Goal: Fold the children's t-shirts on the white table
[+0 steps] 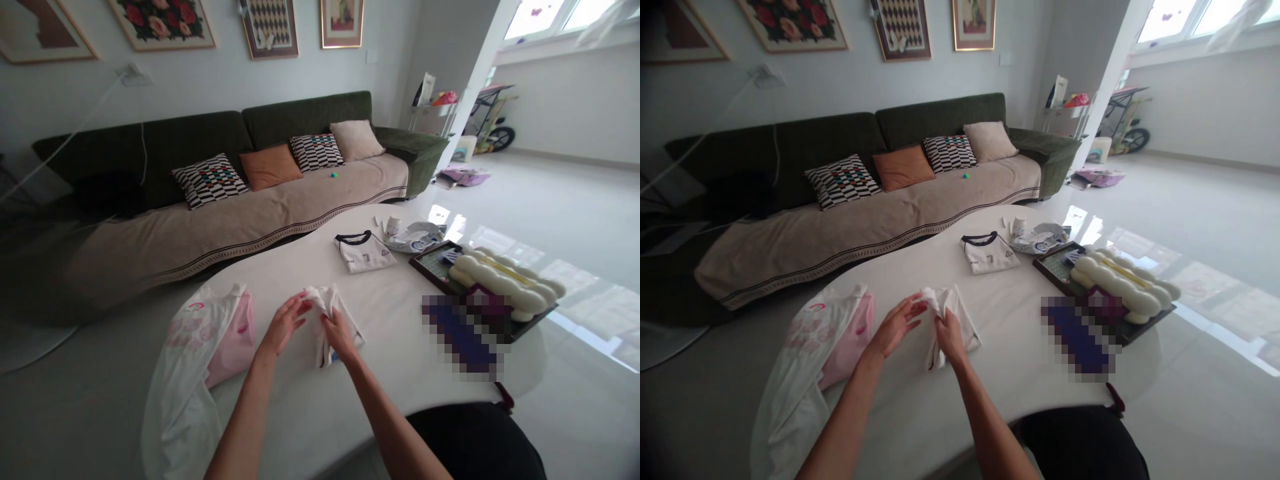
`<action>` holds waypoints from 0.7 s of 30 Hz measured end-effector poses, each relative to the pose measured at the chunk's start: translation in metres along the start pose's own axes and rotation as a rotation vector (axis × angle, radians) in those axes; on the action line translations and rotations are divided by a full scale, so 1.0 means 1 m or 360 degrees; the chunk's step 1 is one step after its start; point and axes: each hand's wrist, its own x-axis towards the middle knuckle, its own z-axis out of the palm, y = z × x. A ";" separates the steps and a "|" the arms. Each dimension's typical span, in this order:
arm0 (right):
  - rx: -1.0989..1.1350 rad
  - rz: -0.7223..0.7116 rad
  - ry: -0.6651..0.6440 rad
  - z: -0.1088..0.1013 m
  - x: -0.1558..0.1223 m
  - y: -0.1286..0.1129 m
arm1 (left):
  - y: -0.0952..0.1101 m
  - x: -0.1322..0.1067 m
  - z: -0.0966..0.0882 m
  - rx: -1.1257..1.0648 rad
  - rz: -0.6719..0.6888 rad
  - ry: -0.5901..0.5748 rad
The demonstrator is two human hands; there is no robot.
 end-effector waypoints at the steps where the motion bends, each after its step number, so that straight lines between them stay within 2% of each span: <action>1: 0.0048 0.0003 -0.0048 -0.008 0.003 -0.005 | 0.006 0.001 -0.007 -0.0029 0.0111 0.0183; 3: 0.0238 0.0029 -0.0171 -0.029 0.011 -0.014 | 0.013 0.008 -0.023 -0.0085 0.0199 0.0533; 4: 0.0370 0.0063 -0.0247 -0.040 0.017 -0.016 | 0.013 0.013 -0.030 -0.0103 0.0142 0.0629; 5: 0.0491 0.0103 -0.0322 -0.053 0.023 -0.016 | 0.010 0.019 -0.036 -0.0112 0.0032 0.0657; 7: 0.0565 0.0186 -0.0402 -0.077 0.037 -0.011 | 0.000 0.030 -0.042 -0.0103 -0.0269 0.0590; 9: 0.0335 0.0279 -0.0339 -0.098 0.050 0.002 | -0.015 0.040 -0.041 -0.0094 -0.0506 0.0520; 12: -0.0048 0.0412 -0.0152 -0.118 0.069 0.027 | -0.036 0.053 -0.035 -0.0110 -0.0615 0.0523; 14: -0.0190 0.0459 -0.0065 -0.124 0.081 0.039 | -0.046 0.063 -0.031 -0.0072 -0.0593 0.0532; 17: -0.0417 0.0442 0.0043 -0.120 0.098 0.046 | -0.053 0.080 -0.028 0.0027 -0.0554 0.0576; 21: -0.0677 0.0316 0.0150 -0.105 0.117 0.043 | -0.047 0.096 -0.027 0.0105 -0.0523 0.0550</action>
